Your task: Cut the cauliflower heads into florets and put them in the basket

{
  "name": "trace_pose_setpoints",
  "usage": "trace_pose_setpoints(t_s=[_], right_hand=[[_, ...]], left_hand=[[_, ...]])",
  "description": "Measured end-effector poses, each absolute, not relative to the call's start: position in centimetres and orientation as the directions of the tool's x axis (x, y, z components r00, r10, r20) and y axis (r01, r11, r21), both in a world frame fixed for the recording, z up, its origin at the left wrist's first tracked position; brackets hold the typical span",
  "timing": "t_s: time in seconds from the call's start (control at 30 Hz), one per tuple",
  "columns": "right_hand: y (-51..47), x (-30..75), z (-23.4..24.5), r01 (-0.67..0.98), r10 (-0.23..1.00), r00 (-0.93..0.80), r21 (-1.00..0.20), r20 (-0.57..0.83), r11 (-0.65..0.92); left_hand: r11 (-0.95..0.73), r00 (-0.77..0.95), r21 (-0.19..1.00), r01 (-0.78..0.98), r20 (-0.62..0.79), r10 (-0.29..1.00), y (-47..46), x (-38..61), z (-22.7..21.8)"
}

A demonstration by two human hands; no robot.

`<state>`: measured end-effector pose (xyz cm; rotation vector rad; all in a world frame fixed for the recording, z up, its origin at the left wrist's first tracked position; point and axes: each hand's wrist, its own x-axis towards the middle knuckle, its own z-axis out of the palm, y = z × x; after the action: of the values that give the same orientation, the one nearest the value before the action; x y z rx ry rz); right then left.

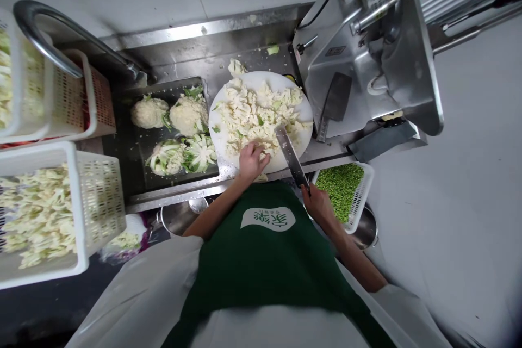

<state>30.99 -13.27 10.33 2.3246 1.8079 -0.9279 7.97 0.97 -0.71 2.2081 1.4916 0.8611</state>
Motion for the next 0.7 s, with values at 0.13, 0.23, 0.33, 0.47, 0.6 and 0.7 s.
trace_pose_setpoints(t_s=[0.13, 0.23, 0.33, 0.47, 0.6, 0.7], right_hand=[[-13.1, 29.7, 10.3, 0.929, 0.863, 0.079, -0.278, -0.499, -0.246], [-13.1, 29.0, 10.1, 0.938, 0.861, 0.048, -0.274, -0.506, -0.213], [-13.1, 28.6, 9.9, 0.945, 0.860, 0.028, -0.268, -0.509, -0.190], [-12.8, 28.4, 9.6, 0.947, 0.842, 0.017, -0.262, -0.539, -0.186], [-12.0, 28.3, 8.9, 0.956, 0.797, 0.006, -0.229, -0.605, -0.181], [-11.4, 28.4, 8.5, 0.961, 0.766, -0.001, -0.213, -0.642, -0.177]], left_hand=[[-0.370, 0.223, 0.668, 0.646, 0.298, 0.928, 0.0, 7.7, -0.9], [-0.342, 0.210, 0.706, 0.619, 0.271, 0.939, 0.1, 7.4, -1.2], [-0.327, 0.191, 0.705, 0.630, 0.267, 0.944, 0.3, 7.4, -1.7], [-0.359, 0.195, 0.683, 0.637, 0.308, 0.931, 0.2, 7.5, -1.9], [-0.375, 0.218, 0.675, 0.635, 0.310, 0.926, 0.2, 7.2, -1.9], [-0.377, 0.233, 0.689, 0.620, 0.297, 0.926, 0.3, 7.0, -1.9]])
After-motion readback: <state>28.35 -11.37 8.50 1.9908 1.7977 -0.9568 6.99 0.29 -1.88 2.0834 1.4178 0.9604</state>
